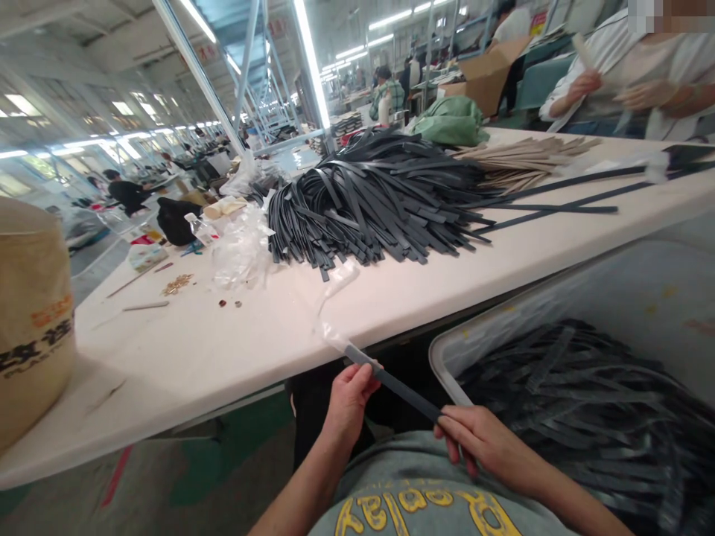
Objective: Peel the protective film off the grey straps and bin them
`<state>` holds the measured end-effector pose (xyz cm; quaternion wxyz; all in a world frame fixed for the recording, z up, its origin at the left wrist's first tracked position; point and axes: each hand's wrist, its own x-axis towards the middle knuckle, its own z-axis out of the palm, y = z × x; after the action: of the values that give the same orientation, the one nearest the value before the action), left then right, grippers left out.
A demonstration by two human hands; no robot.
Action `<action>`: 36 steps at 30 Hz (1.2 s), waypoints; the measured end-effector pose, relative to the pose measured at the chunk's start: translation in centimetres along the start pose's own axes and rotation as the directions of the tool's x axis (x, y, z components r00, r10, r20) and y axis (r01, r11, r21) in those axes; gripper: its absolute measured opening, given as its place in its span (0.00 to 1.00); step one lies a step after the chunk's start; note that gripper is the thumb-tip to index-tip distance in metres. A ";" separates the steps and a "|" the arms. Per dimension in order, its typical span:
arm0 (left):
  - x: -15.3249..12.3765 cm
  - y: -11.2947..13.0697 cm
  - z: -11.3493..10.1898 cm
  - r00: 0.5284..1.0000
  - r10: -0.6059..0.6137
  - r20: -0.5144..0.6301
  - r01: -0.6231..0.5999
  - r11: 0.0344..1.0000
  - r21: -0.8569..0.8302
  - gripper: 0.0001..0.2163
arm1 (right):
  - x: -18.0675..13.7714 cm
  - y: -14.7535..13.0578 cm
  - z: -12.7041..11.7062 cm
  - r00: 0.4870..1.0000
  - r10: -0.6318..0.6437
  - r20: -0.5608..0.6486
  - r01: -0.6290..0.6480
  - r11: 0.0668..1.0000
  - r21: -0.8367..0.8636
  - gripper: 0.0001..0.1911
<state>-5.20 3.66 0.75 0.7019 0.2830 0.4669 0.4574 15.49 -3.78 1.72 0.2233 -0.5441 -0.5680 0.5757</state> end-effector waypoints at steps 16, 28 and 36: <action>-3.0 -4.6 2.1 0.892 -0.314 0.326 0.199 0.919 0.341 0.16 | -2.8 3.2 0.1 0.996 -0.054 -0.078 0.043 0.990 -0.134 0.25; -3.1 -5.7 2.6 0.867 -0.335 0.368 0.194 0.909 0.370 0.18 | -5.1 5.6 -0.8 0.991 -0.021 -0.132 -0.010 0.973 -0.231 0.24; -2.9 -6.4 2.4 0.880 -0.316 0.355 0.193 0.920 0.341 0.21 | -7.4 8.4 -1.8 0.990 -0.059 -0.132 0.018 0.956 -0.294 0.23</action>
<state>-1.01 -1.55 -2.41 0.7871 0.4080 0.4085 0.2171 22.37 -11.66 -2.68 0.1907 -0.5987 -0.6402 0.4419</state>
